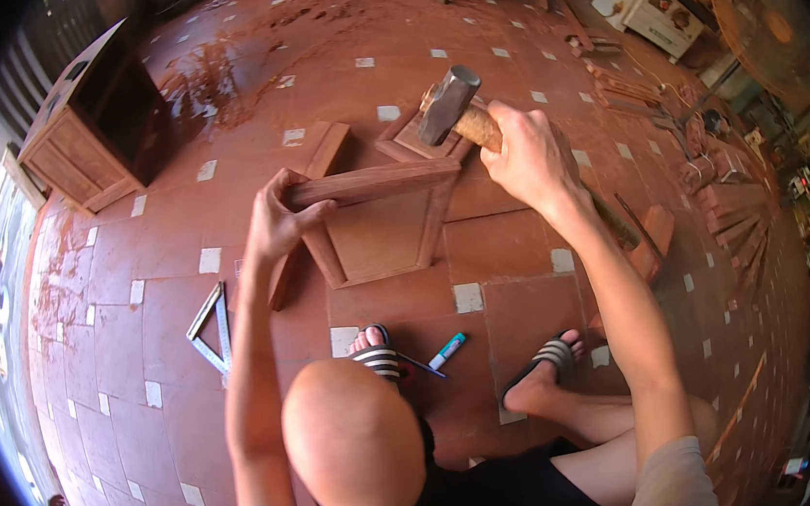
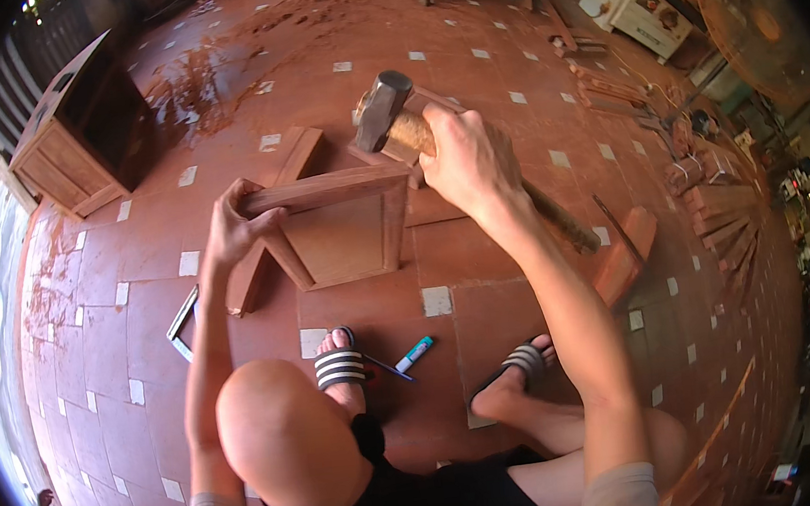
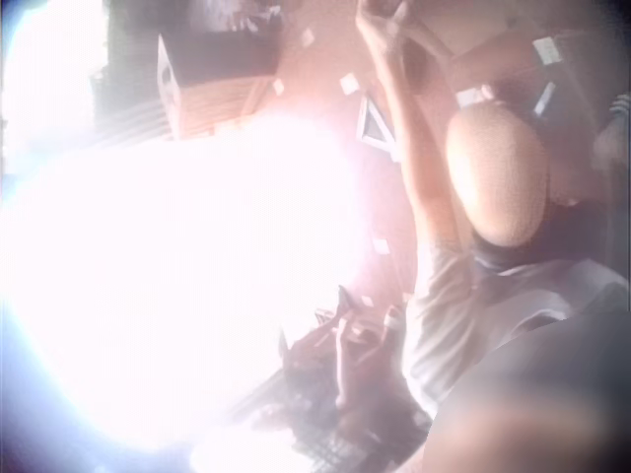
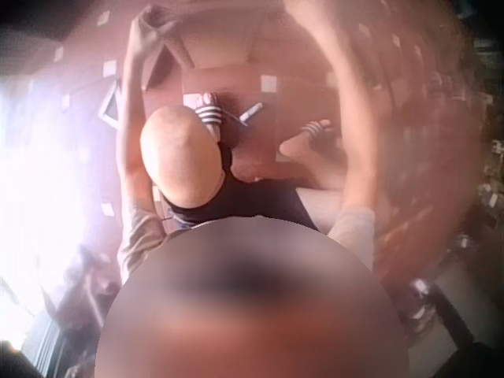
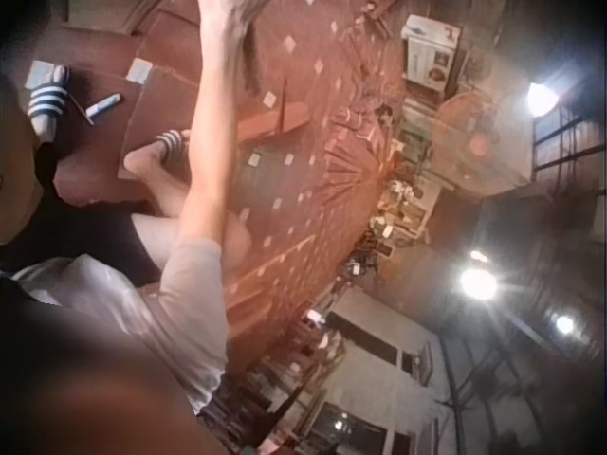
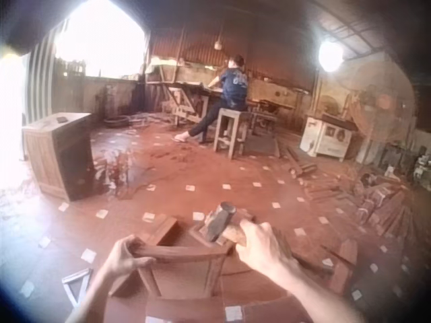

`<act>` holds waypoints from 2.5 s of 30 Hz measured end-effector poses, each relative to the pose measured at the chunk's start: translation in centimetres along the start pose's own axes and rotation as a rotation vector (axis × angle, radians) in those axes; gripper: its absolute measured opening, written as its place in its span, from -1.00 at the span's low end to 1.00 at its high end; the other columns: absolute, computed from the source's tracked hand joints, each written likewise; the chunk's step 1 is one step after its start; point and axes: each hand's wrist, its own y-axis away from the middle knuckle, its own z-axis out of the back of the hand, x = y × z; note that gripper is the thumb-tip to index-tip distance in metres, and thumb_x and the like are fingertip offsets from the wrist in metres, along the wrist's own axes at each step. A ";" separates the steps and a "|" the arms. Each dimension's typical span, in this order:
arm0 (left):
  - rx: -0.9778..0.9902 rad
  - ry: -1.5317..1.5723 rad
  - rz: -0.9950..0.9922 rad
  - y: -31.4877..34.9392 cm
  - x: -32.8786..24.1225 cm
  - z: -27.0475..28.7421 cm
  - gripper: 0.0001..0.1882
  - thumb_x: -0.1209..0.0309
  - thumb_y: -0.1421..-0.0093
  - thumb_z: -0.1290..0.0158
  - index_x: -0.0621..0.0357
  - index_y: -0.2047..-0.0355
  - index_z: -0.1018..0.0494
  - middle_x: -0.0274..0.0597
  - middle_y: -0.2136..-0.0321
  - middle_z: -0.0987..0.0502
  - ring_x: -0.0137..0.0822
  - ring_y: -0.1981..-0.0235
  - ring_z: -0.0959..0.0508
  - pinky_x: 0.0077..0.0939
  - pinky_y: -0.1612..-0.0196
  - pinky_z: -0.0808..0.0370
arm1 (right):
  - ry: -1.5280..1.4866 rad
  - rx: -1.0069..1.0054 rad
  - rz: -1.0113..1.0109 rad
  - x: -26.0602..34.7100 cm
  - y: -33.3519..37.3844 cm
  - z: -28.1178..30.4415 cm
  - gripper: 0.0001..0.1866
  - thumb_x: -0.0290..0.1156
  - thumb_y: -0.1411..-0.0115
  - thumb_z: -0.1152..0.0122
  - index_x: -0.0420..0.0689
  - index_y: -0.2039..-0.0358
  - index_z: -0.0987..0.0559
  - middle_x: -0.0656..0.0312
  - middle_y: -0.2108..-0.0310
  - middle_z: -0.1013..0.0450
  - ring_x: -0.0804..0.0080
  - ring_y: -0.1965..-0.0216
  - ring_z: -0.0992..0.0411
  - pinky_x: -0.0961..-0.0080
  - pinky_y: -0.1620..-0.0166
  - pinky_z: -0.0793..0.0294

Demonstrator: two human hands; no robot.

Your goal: The person assembles a wooden frame by hand, using a hammer to tap pieces into place. They repeatedly align and secure the frame components on the floor, occasionally flipping the frame to work on different sides.

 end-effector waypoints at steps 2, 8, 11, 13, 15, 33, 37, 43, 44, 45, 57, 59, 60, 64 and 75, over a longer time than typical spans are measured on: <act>0.150 -0.323 -0.075 -1.5 -2.6 1.1 -0.53 0.24 0.05 -0.49 0.25 0.23 -0.59 -0.03 0.34 -0.69 -0.18 0.27 -0.69 -0.29 0.14 -0.59 | -0.024 -0.105 0.006 -2.4 0.1 0.6 -0.76 -0.53 -0.01 -0.43 -0.28 0.34 -0.54 -0.14 0.54 -0.54 -0.17 0.39 -0.61 0.04 0.32 -0.53; 0.619 -0.793 -0.072 -6.5 -8.3 -2.7 -0.45 0.00 -0.06 -0.36 0.15 0.10 -0.59 0.10 0.24 -0.69 0.09 0.10 -0.67 -0.01 0.01 -0.58 | -0.144 -0.124 -0.014 -6.6 0.5 -0.7 -0.79 -0.58 -0.01 -0.40 -0.30 0.34 -0.56 -0.17 0.51 -0.56 -0.14 0.37 -0.63 0.07 0.32 -0.55; 0.551 -0.911 -0.052 -6.0 -8.5 -6.2 -0.39 -0.09 -0.06 -0.37 0.14 0.09 -0.59 0.10 0.22 -0.68 0.12 0.11 -0.67 -0.01 0.03 -0.58 | -0.203 -0.133 0.004 -7.5 0.3 -2.3 -0.80 -0.52 -0.04 -0.38 -0.30 0.32 -0.58 -0.16 0.46 -0.60 -0.14 0.34 -0.65 0.08 0.27 -0.59; 0.393 -0.955 -0.099 -5.0 -8.2 -7.3 -0.34 -0.17 0.00 -0.40 0.13 0.14 -0.62 0.04 0.32 -0.69 0.09 0.20 -0.69 -0.03 0.10 -0.60 | -0.287 -0.080 -0.059 -8.3 0.7 -3.9 -0.79 -0.47 -0.04 -0.37 -0.29 0.33 -0.58 -0.15 0.46 -0.60 -0.13 0.35 -0.65 0.08 0.25 -0.60; 0.364 -0.987 -0.126 -4.9 -7.8 -7.7 -0.35 -0.19 0.04 -0.41 0.12 0.19 -0.64 0.00 0.39 -0.69 0.07 0.25 -0.70 -0.05 0.14 -0.61 | -0.413 -0.089 -0.134 -8.7 0.9 -6.5 -0.78 -0.42 -0.03 -0.37 -0.26 0.35 -0.59 -0.15 0.47 -0.60 -0.10 0.39 -0.64 0.11 0.25 -0.60; 0.372 -1.036 -0.074 -6.5 -7.3 -7.8 -0.17 -0.30 0.14 -0.42 0.06 0.02 -0.68 0.01 0.29 -0.72 -0.01 0.13 -0.70 -0.12 0.03 -0.64 | -0.832 0.118 -0.589 -9.2 6.6 -17.4 -0.71 -0.35 -0.10 -0.42 -0.31 0.45 -0.52 -0.08 0.65 -0.52 0.07 0.65 -0.58 0.19 0.56 -0.55; 0.329 -1.008 -0.120 -6.3 -6.5 -7.5 -0.14 -0.30 0.15 -0.43 0.06 -0.03 -0.66 0.06 0.25 -0.71 -0.01 0.09 -0.69 -0.12 0.00 -0.63 | -0.476 -0.211 -0.299 -8.5 3.9 -14.5 -0.79 -0.43 -0.08 -0.36 -0.27 0.37 -0.54 -0.11 0.52 -0.55 -0.12 0.44 -0.59 0.00 0.33 -0.56; 0.296 -0.987 -0.199 -5.9 -5.8 -7.5 -0.18 -0.29 0.14 -0.43 0.06 0.02 -0.67 -0.01 0.35 -0.72 0.01 0.22 -0.72 -0.12 0.08 -0.66 | -0.097 -0.069 0.068 -4.9 -1.7 -7.5 -0.85 -0.50 -0.25 -0.30 -0.25 0.19 -0.58 -0.01 0.52 -0.58 0.15 0.53 -0.61 0.22 0.49 -0.64; 0.294 -0.982 -0.207 -5.8 -5.9 -7.5 -0.19 -0.29 0.14 -0.43 0.06 0.04 -0.67 -0.03 0.37 -0.71 0.01 0.24 -0.72 -0.12 0.10 -0.66 | -0.055 -0.079 0.165 -4.2 -2.2 -6.9 -0.86 -0.51 -0.28 -0.27 -0.25 0.18 -0.58 -0.01 0.53 -0.58 0.17 0.53 -0.61 0.23 0.51 -0.64; 0.288 -0.980 -0.215 -5.7 -5.9 -7.5 -0.20 -0.29 0.14 -0.43 0.06 0.06 -0.68 -0.05 0.39 -0.71 0.01 0.26 -0.72 -0.12 0.11 -0.66 | -0.013 -0.087 0.234 -3.4 -2.3 -6.6 -0.90 -0.56 -0.33 -0.14 -0.27 0.18 -0.58 0.00 0.56 -0.56 0.18 0.55 -0.61 0.26 0.55 -0.62; 0.261 -0.993 -0.203 -5.8 -5.8 -7.5 -0.26 -0.29 0.13 -0.43 0.04 0.15 -0.68 -0.01 0.34 -0.71 0.02 0.23 -0.72 -0.11 0.10 -0.65 | -0.105 0.012 0.025 -4.6 -1.0 -7.2 -0.76 -0.48 -0.14 -0.36 -0.29 0.21 -0.54 -0.18 0.45 -0.59 -0.09 0.38 -0.64 0.00 0.36 -0.61; 0.263 -1.007 -0.163 -5.8 -6.1 -7.5 -0.21 -0.30 0.12 -0.42 0.05 0.07 -0.67 0.05 0.28 -0.71 0.04 0.15 -0.71 -0.08 0.03 -0.64 | -0.208 -0.143 -0.040 -5.4 0.7 -7.9 -0.76 -0.46 -0.14 -0.37 -0.31 0.26 -0.53 -0.18 0.49 -0.57 -0.08 0.41 -0.62 0.05 0.38 -0.60; 0.266 -1.005 -0.152 -5.7 -6.2 -7.4 -0.21 -0.30 0.12 -0.42 0.05 0.07 -0.67 0.05 0.28 -0.71 0.05 0.14 -0.70 -0.07 0.02 -0.64 | -0.250 -0.218 -0.068 -5.8 2.0 -8.4 -0.76 -0.45 -0.14 -0.37 -0.32 0.28 -0.53 -0.19 0.52 -0.55 -0.07 0.42 -0.62 0.08 0.38 -0.60; 0.298 -1.001 -0.132 -5.7 -6.7 -7.0 -0.21 -0.30 0.12 -0.41 0.09 0.11 -0.66 0.03 0.29 -0.71 0.05 0.15 -0.70 -0.07 0.04 -0.63 | -0.881 -0.101 -0.534 -7.3 6.8 -11.2 -0.73 -0.36 -0.17 -0.38 -0.21 0.50 -0.47 0.16 0.67 -0.47 0.30 0.69 -0.51 0.29 0.60 -0.51; 0.183 -0.897 -0.330 -3.4 -6.2 -5.5 -0.33 -0.15 0.08 -0.43 0.11 0.13 -0.62 -0.10 0.25 -0.69 0.00 0.13 -0.69 -0.04 0.02 -0.57 | -1.329 0.131 -1.330 -12.5 25.6 -24.7 -0.76 -0.33 -0.23 -0.37 -0.02 0.46 -0.45 0.34 0.60 -0.37 0.44 0.65 -0.39 0.38 0.58 -0.42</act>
